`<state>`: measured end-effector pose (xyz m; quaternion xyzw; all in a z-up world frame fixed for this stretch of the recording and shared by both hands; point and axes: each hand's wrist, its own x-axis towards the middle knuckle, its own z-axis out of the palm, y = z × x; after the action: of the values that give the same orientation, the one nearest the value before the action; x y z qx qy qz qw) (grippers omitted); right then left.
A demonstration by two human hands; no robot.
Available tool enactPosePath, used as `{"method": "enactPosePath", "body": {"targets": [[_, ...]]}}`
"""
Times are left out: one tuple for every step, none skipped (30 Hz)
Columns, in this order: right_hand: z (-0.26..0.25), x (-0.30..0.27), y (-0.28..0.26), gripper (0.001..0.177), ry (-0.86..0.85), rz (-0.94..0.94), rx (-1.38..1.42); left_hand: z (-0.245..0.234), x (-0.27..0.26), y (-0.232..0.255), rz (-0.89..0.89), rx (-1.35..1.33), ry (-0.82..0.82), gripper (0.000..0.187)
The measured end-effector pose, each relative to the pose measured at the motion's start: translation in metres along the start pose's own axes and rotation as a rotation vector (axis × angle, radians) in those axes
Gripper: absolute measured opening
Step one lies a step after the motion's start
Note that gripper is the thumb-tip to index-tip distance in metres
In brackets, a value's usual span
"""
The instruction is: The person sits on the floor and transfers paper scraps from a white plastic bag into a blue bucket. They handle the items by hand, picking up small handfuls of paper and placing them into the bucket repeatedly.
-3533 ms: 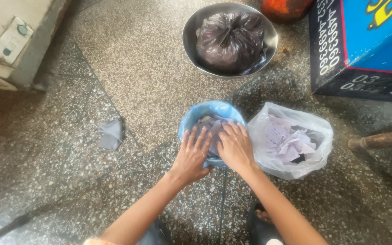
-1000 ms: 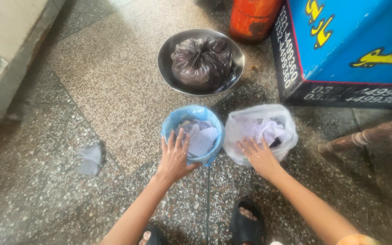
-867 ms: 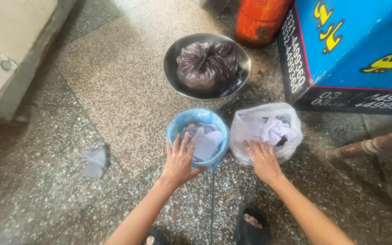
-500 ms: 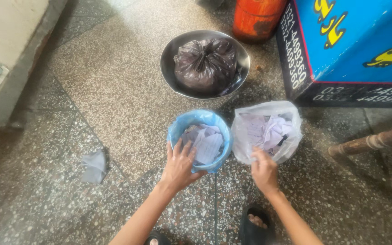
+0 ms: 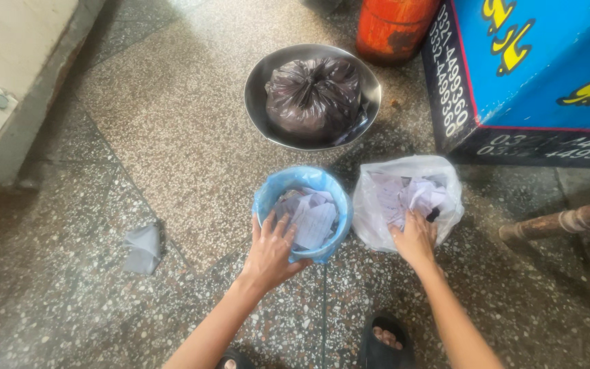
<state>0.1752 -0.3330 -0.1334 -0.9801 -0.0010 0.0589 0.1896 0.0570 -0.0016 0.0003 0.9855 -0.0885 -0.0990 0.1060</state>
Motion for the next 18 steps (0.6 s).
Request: {"method": "enactPosePath", "body": {"targets": [[-0.003,-0.007,-0.002,0.071,0.061,-0.014,0.046,0.000,0.001,0.001,-0.006,-0.007,-0.007,0.098],[-0.008,-0.012,-0.006,0.072,0.123,-0.027,0.093,0.000,0.000,0.001,-0.011,-0.014,-0.014,0.098],[-0.014,-0.018,-0.011,0.069,0.173,-0.046,0.127,0.000,0.000,0.001,-0.019,-0.020,-0.022,0.099],[-0.021,-0.026,-0.017,0.066,0.223,-0.064,0.162,0.000,0.000,0.000,-0.024,-0.011,-0.020,0.102],[-0.030,-0.034,-0.025,0.063,0.274,-0.080,0.196,0.000,0.000,0.000,-0.027,-0.002,-0.017,0.105],[-0.037,-0.042,-0.036,0.062,0.291,-0.108,0.204,0.000,0.001,0.001,-0.031,0.007,-0.015,0.109],[-0.044,-0.051,-0.051,0.061,0.308,-0.139,0.211,0.001,0.001,0.001,-0.036,0.007,-0.009,0.113],[-0.050,-0.060,-0.066,0.059,0.324,-0.169,0.219,0.001,0.002,0.001,-0.040,0.008,-0.003,0.117],[-0.057,-0.069,-0.083,0.059,0.295,-0.198,0.272,0.001,0.003,0.001,-0.045,0.010,0.003,0.121],[-0.063,-0.077,-0.099,0.059,0.266,-0.226,0.325,0.001,0.002,0.001,-0.047,-0.004,0.000,0.124],[-0.067,-0.084,-0.116,0.059,0.237,-0.257,0.379,0.000,0.002,0.001,-0.050,-0.016,0.000,0.127],[-0.071,-0.090,-0.132,0.059,0.258,-0.360,0.341,0.000,0.002,0.001,-0.053,-0.029,-0.001,0.131],[-0.072,-0.096,-0.147,0.059,0.277,-0.462,0.303,0.000,0.001,0.001,-0.059,-0.052,0.007,0.132],[-0.070,-0.099,-0.159,0.059,0.295,-0.564,0.265,0.000,0.001,0.002,-0.065,-0.075,0.014,0.133],[-0.067,-0.101,-0.170,0.055,0.270,-0.654,0.223,0.000,0.000,0.002,-0.070,-0.099,0.022,0.134],[-0.062,-0.101,-0.179,0.052,0.244,-0.745,0.180,0.001,0.000,0.001,-0.066,-0.096,0.038,0.134],[-0.057,-0.100,-0.184,0.051,0.219,-0.834,0.137,0.001,-0.001,0.001,-0.060,-0.092,0.052,0.133],[-0.051,-0.098,-0.188,0.045,0.142,-0.850,0.060,0.002,-0.001,0.000,-0.054,-0.089,0.067,0.133]]}}
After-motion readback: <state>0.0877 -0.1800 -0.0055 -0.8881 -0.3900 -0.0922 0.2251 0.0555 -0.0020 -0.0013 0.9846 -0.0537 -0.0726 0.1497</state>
